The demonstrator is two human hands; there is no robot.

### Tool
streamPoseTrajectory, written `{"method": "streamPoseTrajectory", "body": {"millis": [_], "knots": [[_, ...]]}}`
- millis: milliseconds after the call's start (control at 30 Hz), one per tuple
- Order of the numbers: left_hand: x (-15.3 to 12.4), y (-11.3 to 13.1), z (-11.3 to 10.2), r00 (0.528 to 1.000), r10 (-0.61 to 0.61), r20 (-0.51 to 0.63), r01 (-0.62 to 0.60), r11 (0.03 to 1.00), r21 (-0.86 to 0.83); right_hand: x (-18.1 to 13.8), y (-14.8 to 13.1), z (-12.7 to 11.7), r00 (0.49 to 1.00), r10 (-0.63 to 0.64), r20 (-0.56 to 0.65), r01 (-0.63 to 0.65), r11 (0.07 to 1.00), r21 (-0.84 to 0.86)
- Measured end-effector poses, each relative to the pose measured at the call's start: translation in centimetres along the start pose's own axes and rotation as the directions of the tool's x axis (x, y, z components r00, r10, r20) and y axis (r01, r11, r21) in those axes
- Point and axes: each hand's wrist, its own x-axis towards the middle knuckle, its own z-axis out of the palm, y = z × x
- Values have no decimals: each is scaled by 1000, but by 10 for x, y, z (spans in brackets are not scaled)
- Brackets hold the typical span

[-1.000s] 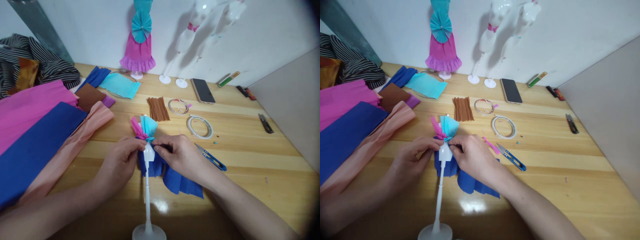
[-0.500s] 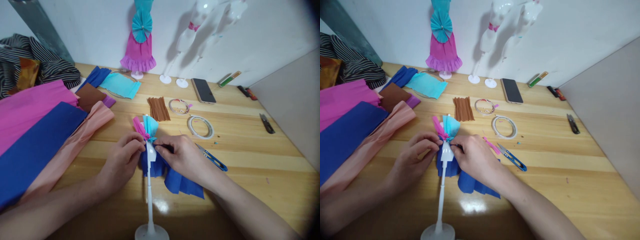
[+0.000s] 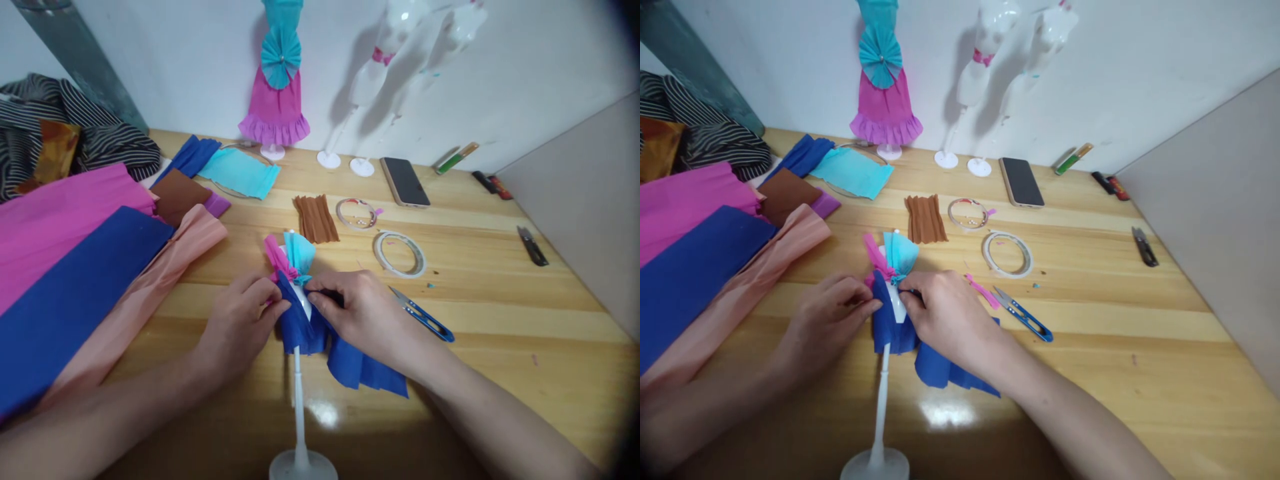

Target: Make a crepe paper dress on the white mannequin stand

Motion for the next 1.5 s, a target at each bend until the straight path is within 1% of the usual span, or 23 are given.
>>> {"method": "streamPoseTrajectory", "body": {"millis": [167, 333, 367, 533, 633, 833, 900, 967, 1067, 1100, 1167, 1233, 1300, 1367, 1433, 1500], "knots": [[-3, -1, 1, 995, -86, 56, 90, 994, -60, 0, 1, 0, 1000, -3, -8, 3, 1000, 6], [0, 7, -2, 993, -92, 78, 99, 991, -93, 0, -1, 1, 1000, 0, -15, 0, 1000, 13], [1, 9, -3, 990, -108, 87, 116, 989, -89, 0, -2, 1, 1000, 1, -15, -1, 1000, 14], [12, 18, 0, 955, -274, 113, 278, 960, -15, 0, -5, -1, 1000, 2, -14, -2, 1000, 0], [14, 17, 2, 941, -320, 108, 325, 946, -25, 0, -5, -1, 1000, -2, -8, 2, 1000, -5], [9, 13, 0, 933, -335, 133, 352, 927, -130, 0, -5, 1, 1000, -16, -16, 16, 1000, 14], [8, 14, 1, 929, -337, 152, 357, 925, -130, 0, -3, 2, 1000, -10, -26, 10, 1000, 12], [9, 15, 2, 942, -298, 153, 310, 949, -60, 0, -2, 3, 999, -6, -35, 6, 1000, 15], [10, 18, 6, 972, -191, 139, 175, 977, 122, 0, -1, 5, 1000, -4, -28, 5, 1000, 15], [11, 18, 6, 975, -171, 141, 147, 975, 168, 0, 0, 5, 1000, 1, -22, -1, 1000, 11], [12, 18, 7, 977, -162, 140, 130, 968, 215, 0, 0, 4, 1000, 14, -10, -14, 1000, 2], [14, 18, 5, 973, -170, 154, 137, 970, 202, 0, 0, 3, 1000, 25, -1, -25, 1000, 0], [15, 17, 2, 960, -198, 196, 170, 974, 149, 0, 0, 1, 1000, 29, -4, -29, 1000, 1], [16, 17, -3, 934, -255, 251, 239, 966, 95, 0, -1, -1, 1000, 25, -6, -25, 1000, -2], [16, 18, -7, 906, -309, 290, 300, 951, 76, 0, -1, -2, 1000, 10, 6, -10, 1000, -2], [15, 20, -9, 893, -329, 307, 321, 944, 77, -1, -2, -2, 1000, -8, 23, 8, 1000, 3]]}}
